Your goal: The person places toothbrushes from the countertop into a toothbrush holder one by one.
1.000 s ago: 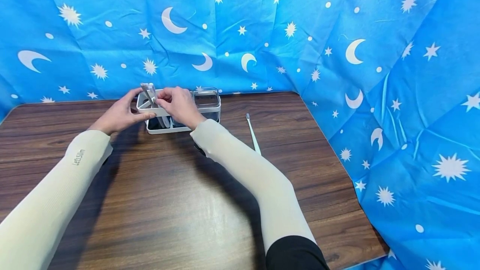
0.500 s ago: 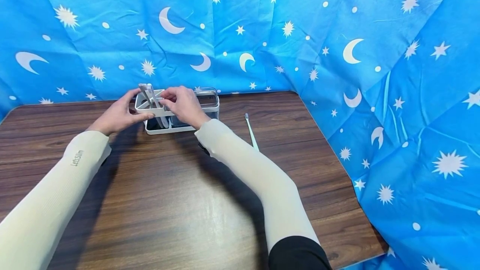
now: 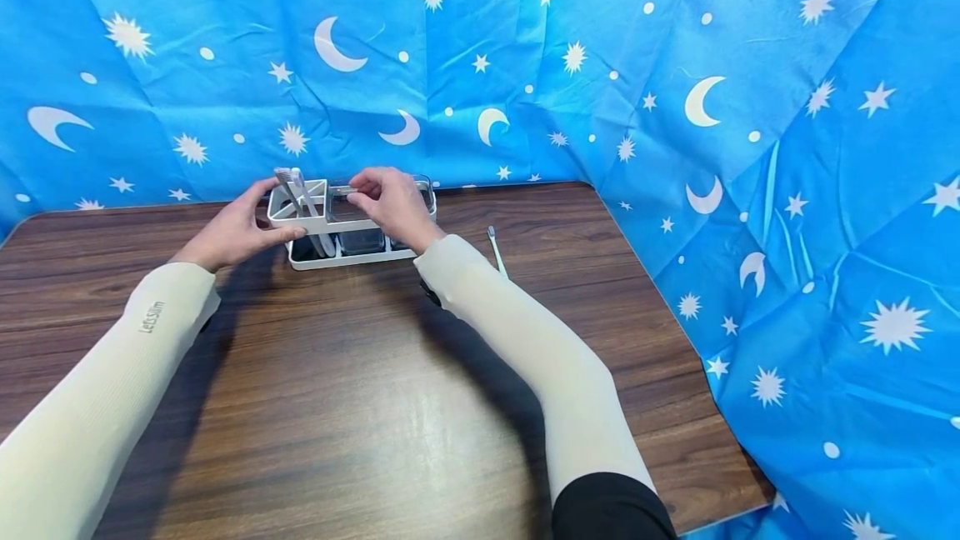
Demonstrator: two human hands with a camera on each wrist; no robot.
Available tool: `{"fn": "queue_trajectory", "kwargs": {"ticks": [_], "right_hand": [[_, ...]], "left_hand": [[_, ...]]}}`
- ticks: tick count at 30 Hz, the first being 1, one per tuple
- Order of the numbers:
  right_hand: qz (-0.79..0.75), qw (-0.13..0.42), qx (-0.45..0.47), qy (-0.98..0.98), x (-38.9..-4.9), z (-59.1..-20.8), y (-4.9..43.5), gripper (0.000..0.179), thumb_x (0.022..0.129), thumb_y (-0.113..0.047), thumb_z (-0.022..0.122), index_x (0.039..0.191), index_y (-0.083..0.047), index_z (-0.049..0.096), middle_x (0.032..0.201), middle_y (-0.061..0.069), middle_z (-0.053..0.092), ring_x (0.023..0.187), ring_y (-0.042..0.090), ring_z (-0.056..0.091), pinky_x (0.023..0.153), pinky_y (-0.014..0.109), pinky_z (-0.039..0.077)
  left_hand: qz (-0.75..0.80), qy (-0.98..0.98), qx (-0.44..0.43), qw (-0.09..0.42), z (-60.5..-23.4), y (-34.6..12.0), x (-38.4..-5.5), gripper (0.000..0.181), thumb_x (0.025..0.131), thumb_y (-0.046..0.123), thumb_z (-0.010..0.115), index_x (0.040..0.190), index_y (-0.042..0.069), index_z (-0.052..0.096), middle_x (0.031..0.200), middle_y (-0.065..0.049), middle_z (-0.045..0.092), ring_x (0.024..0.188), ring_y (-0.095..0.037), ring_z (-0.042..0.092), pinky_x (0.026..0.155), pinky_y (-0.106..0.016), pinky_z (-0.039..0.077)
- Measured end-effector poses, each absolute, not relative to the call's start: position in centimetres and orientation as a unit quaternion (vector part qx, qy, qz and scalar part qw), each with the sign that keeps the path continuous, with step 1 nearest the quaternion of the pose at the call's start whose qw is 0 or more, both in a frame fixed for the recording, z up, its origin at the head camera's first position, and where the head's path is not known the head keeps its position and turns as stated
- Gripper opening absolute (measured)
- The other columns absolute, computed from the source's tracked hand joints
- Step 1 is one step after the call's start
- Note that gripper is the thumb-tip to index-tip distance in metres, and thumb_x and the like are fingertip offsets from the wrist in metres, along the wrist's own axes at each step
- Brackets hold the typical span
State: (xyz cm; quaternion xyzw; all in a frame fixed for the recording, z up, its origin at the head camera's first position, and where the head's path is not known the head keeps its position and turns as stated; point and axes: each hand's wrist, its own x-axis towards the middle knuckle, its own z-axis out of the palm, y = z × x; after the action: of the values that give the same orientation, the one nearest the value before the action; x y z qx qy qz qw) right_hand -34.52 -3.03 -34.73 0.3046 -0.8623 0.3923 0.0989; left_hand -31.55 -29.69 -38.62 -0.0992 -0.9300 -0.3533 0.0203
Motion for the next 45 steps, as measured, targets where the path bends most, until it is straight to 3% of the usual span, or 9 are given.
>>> {"fn": "queue_trajectory", "kwargs": {"ticks": [13, 23, 45], "right_hand": [[0.408, 0.128, 0.268, -0.863, -35.6, -34.9, 0.4, 0.019, 0.090, -0.022, 0.066, 0.105, -0.011, 0.069, 0.094, -0.005, 0.064, 0.082, 0.009, 0.054, 0.071, 0.022, 0.045], [0.394, 0.150, 0.247, -0.872, -36.2, -35.3, 3.7, 0.017, 0.090, -0.022, 0.066, 0.103, -0.011, 0.069, 0.088, -0.005, 0.062, 0.078, 0.009, 0.053, 0.069, 0.024, 0.044], [0.376, 0.103, 0.157, -0.907, -36.6, -37.1, 9.7, 0.019, 0.090, -0.023, 0.066, 0.105, -0.011, 0.066, 0.095, -0.002, 0.062, 0.083, 0.013, 0.055, 0.073, 0.028, 0.046]], "left_hand": [[-0.353, -0.929, -0.105, 0.021, -38.7, -30.0, -32.0, 0.101, 0.077, 0.054, 0.071, 0.152, 0.017, 0.013, 0.132, -0.022, 0.039, 0.106, -0.040, 0.046, 0.093, -0.059, 0.034], [-0.360, -0.926, -0.108, 0.017, -38.8, -29.9, -31.9, 0.101, 0.078, 0.054, 0.071, 0.152, 0.017, 0.012, 0.124, -0.022, 0.043, 0.101, -0.037, 0.048, 0.089, -0.057, 0.037], [-0.356, -0.929, -0.103, 0.017, -38.7, -29.9, -31.9, 0.102, 0.078, 0.055, 0.070, 0.152, 0.017, 0.011, 0.126, -0.023, 0.041, 0.102, -0.038, 0.047, 0.090, -0.058, 0.035]]}}
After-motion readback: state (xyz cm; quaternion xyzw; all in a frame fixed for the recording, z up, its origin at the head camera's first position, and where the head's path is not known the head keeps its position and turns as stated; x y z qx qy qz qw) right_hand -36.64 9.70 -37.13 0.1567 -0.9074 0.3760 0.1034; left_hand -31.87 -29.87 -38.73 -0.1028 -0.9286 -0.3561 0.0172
